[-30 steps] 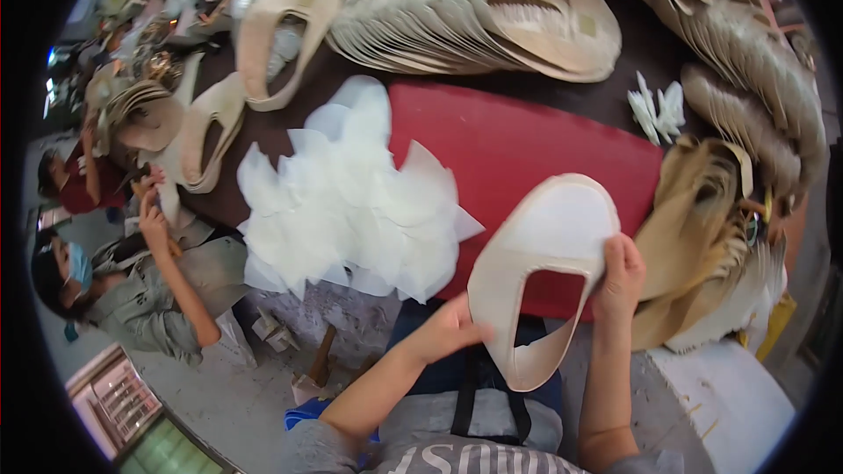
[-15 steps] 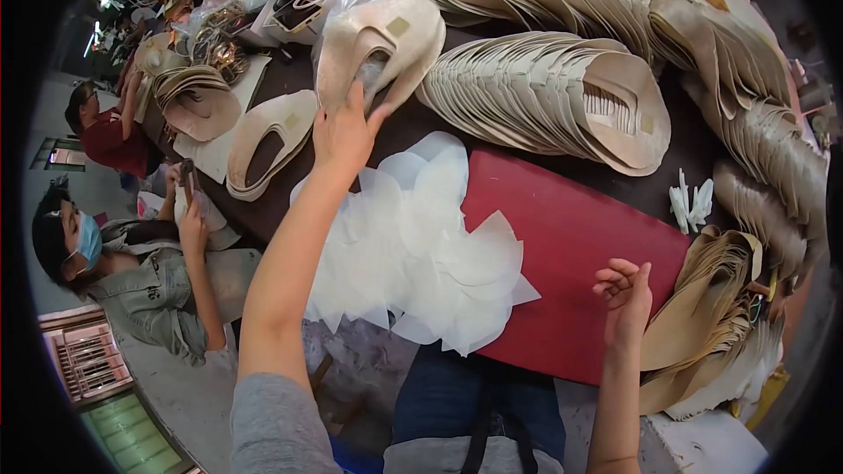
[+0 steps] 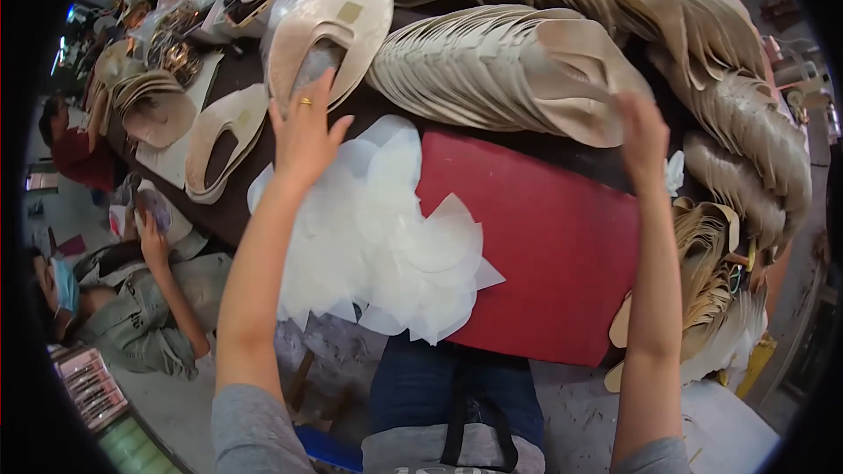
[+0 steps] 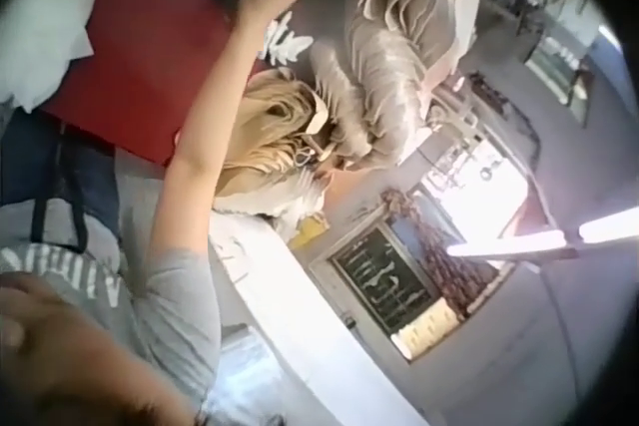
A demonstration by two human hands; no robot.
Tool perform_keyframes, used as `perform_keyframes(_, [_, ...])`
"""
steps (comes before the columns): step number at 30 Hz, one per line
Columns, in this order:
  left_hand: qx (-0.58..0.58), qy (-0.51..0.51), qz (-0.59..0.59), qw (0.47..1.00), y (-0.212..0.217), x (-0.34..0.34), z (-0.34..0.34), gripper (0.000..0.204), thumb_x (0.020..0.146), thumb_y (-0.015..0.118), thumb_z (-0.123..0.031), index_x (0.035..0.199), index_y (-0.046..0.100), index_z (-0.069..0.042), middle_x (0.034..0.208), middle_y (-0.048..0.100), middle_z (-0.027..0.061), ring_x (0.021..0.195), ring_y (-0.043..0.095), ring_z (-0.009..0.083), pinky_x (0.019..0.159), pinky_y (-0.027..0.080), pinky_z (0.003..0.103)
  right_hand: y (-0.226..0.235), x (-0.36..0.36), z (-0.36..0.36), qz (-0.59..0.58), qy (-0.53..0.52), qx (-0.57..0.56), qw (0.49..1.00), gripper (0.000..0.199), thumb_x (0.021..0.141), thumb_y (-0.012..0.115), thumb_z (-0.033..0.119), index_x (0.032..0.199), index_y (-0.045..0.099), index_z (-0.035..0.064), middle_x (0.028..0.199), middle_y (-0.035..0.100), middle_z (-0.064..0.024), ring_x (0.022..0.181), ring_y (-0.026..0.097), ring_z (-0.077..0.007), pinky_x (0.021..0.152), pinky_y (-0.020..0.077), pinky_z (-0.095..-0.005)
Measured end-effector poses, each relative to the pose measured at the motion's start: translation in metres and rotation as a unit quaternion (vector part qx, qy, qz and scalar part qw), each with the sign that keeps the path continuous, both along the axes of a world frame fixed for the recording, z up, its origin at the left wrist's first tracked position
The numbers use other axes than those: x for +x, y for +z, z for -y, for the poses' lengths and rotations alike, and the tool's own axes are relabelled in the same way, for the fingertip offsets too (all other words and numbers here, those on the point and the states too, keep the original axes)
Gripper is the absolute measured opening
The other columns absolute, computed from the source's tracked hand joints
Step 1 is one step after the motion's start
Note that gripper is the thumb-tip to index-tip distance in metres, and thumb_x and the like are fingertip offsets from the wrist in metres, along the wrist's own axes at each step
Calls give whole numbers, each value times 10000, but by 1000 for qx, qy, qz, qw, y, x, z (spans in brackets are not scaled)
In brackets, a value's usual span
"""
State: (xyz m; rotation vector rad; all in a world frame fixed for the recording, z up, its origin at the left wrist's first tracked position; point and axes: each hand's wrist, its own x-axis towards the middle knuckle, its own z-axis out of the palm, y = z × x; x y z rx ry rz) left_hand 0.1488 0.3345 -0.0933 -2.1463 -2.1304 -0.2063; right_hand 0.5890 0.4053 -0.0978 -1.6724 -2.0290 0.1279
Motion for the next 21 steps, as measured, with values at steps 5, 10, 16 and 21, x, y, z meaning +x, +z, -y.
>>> perform_keyframes(5, [-32, -75, 184, 980, 0, 44, 120, 462, 824, 649, -131, 1266, 533, -64, 1300, 534, 79, 1187, 503, 257, 1061, 325, 469, 132, -10, 55, -226, -70, 57, 970, 186, 945, 564, 163, 987, 685, 28, 823, 671, -52, 678, 573, -139, 619, 465, -264])
perform_keyframes(10, [-47, -47, 284, 957, -14, 63, 196, 366, 793, 671, -65, 1150, 599, -23, 1215, 578, 112, 1094, 553, 285, 940, 446, 353, 79, -58, 110, 173, 268, -139, 937, 243, 747, 728, 143, 973, 681, 68, 949, 638, -59, 773, 567, -250, 715, 473, -354])
perform_keyframes(16, [-24, 18, 328, 944, -29, 56, 209, 388, 783, 669, -35, 1162, 591, -13, 1213, 575, 113, 1071, 556, 281, 906, 464, 344, 43, -201, 146, -74, 399, -183, 895, 283, 771, 680, 18, 1050, 629, 25, 1152, 598, -100, 944, 608, -272, 763, 518, -340])
perform_keyframes(21, [19, 77, 330, 941, -37, 32, 180, 443, 785, 671, -63, 1211, 559, -18, 1239, 561, 120, 1086, 544, 293, 923, 452, 354, -26, -286, 84, -12, 376, -165, 912, 244, 761, 664, 25, 999, 614, 2, 1157, 579, -140, 965, 600, -318, 818, 509, -372])
